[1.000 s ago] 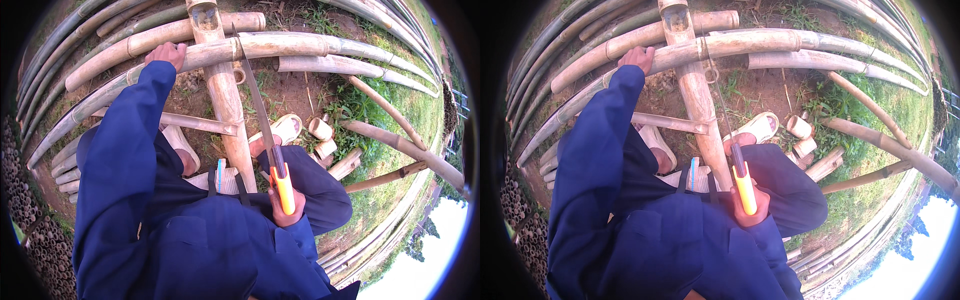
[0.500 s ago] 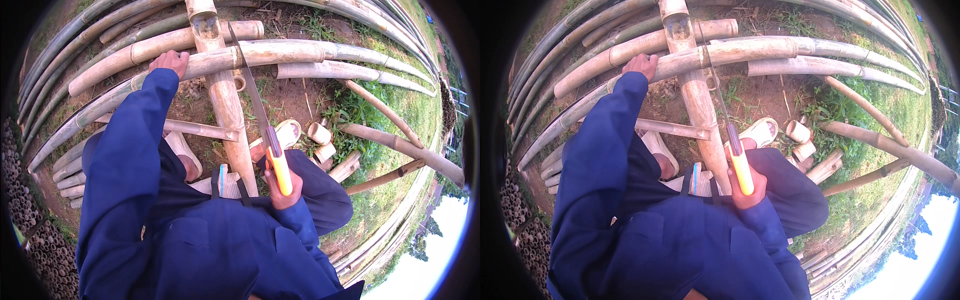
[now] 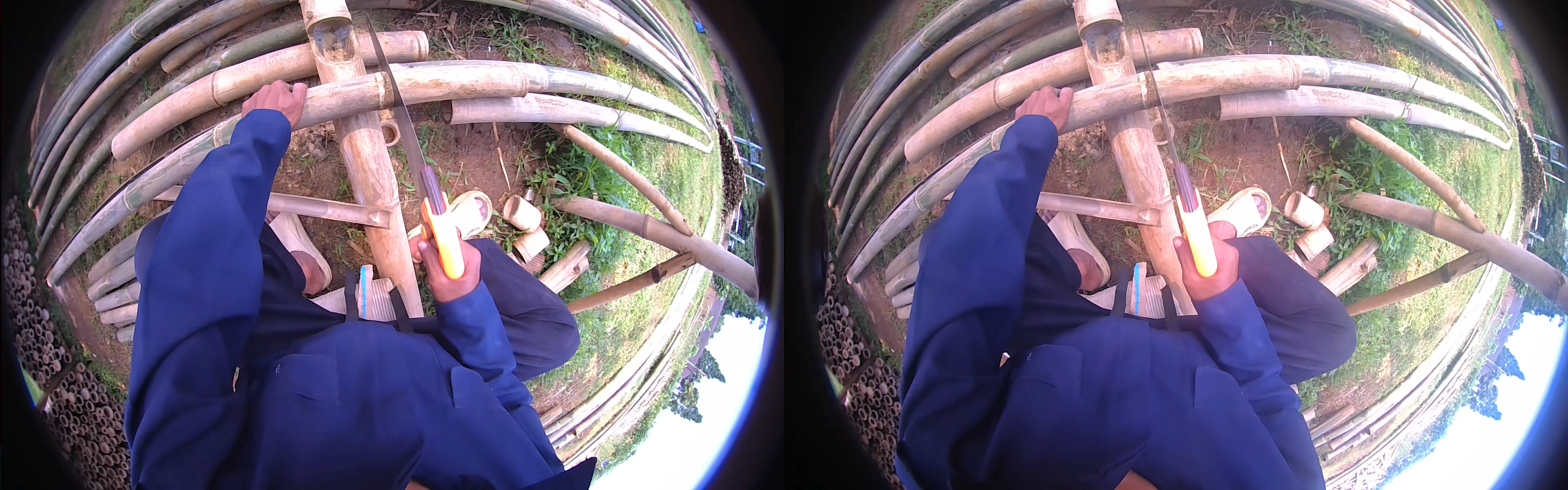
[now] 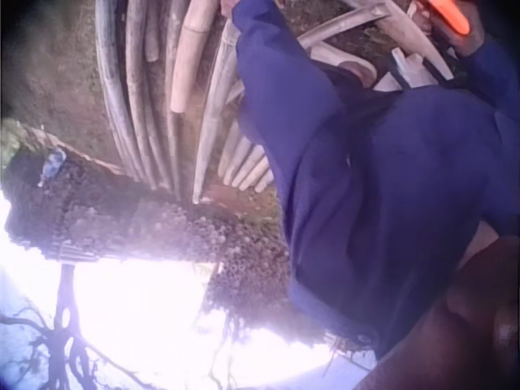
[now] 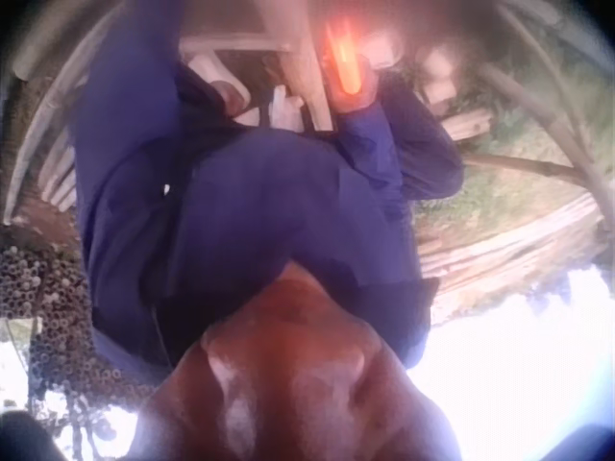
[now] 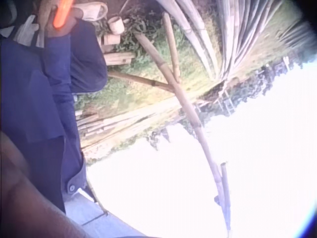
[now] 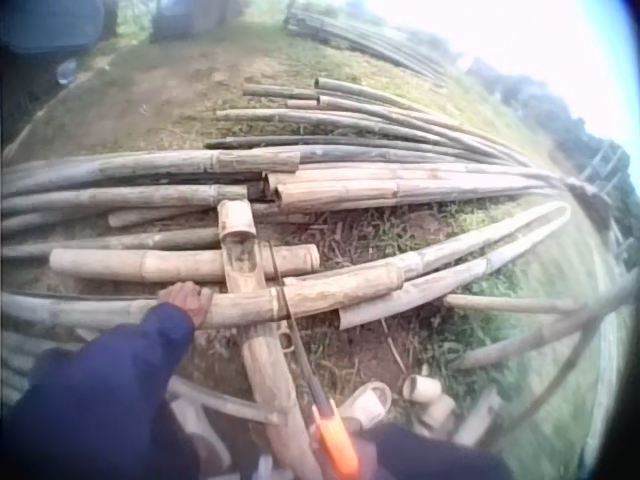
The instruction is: The person uses a hand saw to cut bamboo poles into shorter sections. They position the bamboo on a makeshift stand, saw through it, and then move the cut pieces aside.
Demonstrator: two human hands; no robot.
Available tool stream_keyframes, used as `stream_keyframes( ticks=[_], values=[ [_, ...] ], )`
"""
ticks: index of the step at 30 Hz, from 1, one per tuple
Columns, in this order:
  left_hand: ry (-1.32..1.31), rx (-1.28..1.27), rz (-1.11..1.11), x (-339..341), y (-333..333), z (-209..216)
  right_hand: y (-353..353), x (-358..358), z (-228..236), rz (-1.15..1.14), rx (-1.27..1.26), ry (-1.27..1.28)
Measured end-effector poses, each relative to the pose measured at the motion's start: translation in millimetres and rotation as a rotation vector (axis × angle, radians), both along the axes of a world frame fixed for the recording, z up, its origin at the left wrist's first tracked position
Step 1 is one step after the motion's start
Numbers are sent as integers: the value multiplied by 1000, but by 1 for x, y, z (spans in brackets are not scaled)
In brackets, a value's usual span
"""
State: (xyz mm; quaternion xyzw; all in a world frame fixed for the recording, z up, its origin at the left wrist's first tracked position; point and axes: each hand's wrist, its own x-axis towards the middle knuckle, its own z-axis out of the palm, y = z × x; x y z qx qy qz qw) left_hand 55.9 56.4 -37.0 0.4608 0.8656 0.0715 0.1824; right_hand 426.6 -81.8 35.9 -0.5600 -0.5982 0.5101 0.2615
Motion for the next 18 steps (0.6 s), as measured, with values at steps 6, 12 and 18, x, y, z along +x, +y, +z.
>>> stream_keyframes(
  ticks=[6,12,18],
  values=[
    [13,-30,8,3,-3,7,-45,23,46,20,-27,-130],
    [11,-35,-40,-6,5,7,63,-53,-40,-16,161,163],
    [-24,-74,-4,-8,0,2,-51,30,52,45,-78,-106]
  ],
)
